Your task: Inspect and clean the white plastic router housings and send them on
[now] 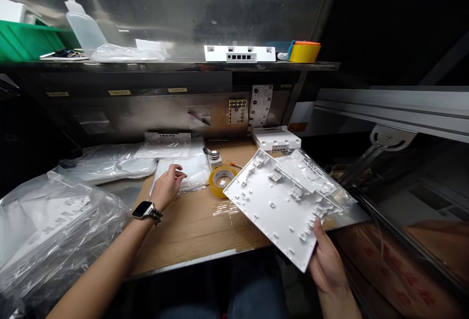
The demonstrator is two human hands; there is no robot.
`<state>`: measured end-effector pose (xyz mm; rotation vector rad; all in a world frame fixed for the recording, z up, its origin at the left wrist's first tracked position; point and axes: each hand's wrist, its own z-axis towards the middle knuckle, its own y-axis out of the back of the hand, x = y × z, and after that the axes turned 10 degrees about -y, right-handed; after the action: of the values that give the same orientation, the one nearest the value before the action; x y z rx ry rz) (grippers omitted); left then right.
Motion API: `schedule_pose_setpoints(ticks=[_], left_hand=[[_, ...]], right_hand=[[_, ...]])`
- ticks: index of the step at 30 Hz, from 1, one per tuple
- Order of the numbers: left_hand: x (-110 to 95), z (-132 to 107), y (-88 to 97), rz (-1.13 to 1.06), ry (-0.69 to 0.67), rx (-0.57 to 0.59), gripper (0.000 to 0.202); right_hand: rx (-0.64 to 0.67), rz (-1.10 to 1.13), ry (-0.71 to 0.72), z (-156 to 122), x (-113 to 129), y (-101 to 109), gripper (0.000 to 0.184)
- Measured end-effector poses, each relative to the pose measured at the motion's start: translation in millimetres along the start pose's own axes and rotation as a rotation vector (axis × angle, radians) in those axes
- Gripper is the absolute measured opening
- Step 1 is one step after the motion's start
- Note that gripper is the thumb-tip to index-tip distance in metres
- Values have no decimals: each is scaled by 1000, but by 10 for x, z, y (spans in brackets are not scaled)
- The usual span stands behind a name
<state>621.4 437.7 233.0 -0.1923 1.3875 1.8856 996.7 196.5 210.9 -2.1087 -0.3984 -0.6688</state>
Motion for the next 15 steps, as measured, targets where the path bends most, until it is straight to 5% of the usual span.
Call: schedule_pose_setpoints(ticks=[8,12,15], left_hand=[[274,264,97,-404,246,31,64],[398,327,170,-533,331,9,63],[359,331,279,-646,363,101,63]], right_hand=[[-41,-31,23,-26,-2,15,68],[-23,-53,6,15,-32,66,67],[-3,-57,-32,79,-76,79,65]])
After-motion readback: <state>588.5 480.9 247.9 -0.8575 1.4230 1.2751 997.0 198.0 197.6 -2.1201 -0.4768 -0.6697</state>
